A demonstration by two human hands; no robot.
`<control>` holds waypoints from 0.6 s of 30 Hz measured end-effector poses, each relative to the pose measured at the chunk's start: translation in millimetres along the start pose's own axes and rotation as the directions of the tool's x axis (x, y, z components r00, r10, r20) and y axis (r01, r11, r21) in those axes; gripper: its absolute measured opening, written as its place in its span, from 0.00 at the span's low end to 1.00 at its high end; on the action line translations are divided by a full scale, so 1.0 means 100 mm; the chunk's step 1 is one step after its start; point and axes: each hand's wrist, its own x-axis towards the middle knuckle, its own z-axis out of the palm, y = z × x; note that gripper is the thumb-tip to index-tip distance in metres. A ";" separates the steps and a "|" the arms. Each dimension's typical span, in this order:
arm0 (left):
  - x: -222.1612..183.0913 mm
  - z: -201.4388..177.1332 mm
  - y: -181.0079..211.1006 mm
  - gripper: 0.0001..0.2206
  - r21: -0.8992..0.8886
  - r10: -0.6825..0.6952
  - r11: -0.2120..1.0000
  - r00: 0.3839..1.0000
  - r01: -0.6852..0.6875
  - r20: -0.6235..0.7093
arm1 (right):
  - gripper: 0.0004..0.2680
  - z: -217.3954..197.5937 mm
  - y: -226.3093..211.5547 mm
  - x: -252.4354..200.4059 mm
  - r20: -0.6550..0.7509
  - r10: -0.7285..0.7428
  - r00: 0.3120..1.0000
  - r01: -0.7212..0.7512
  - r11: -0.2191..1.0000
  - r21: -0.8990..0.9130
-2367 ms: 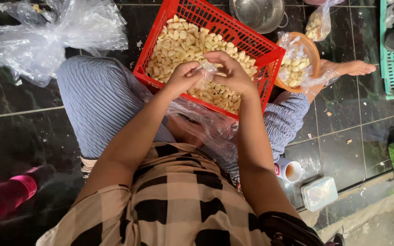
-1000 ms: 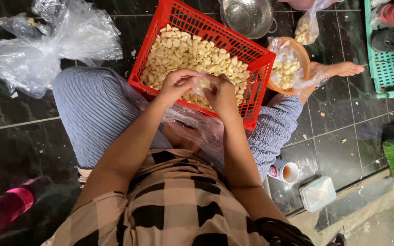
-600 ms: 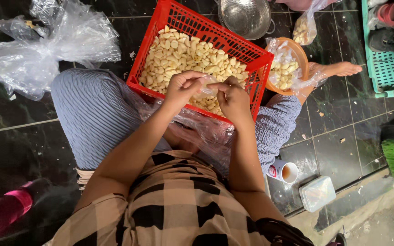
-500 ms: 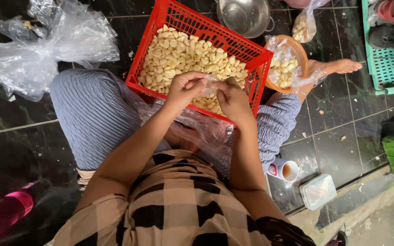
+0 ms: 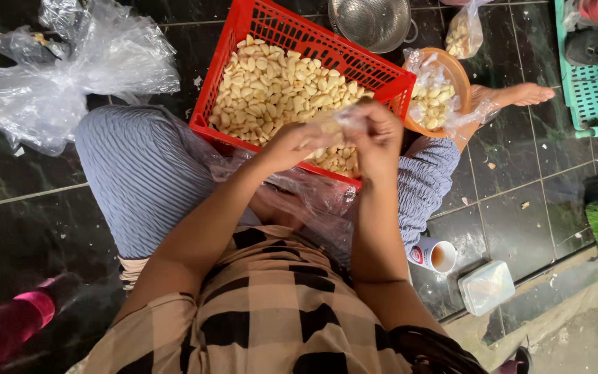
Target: The person picks up cloves of garlic from a red crate and places them into small plastic bags by hand.
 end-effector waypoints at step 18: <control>0.01 0.07 -0.30 0.22 0.606 0.084 0.794 0.979 0.046 -0.184 | 0.20 0.21 0.09 -0.09 -0.110 0.255 0.961 -0.185 0.883 0.432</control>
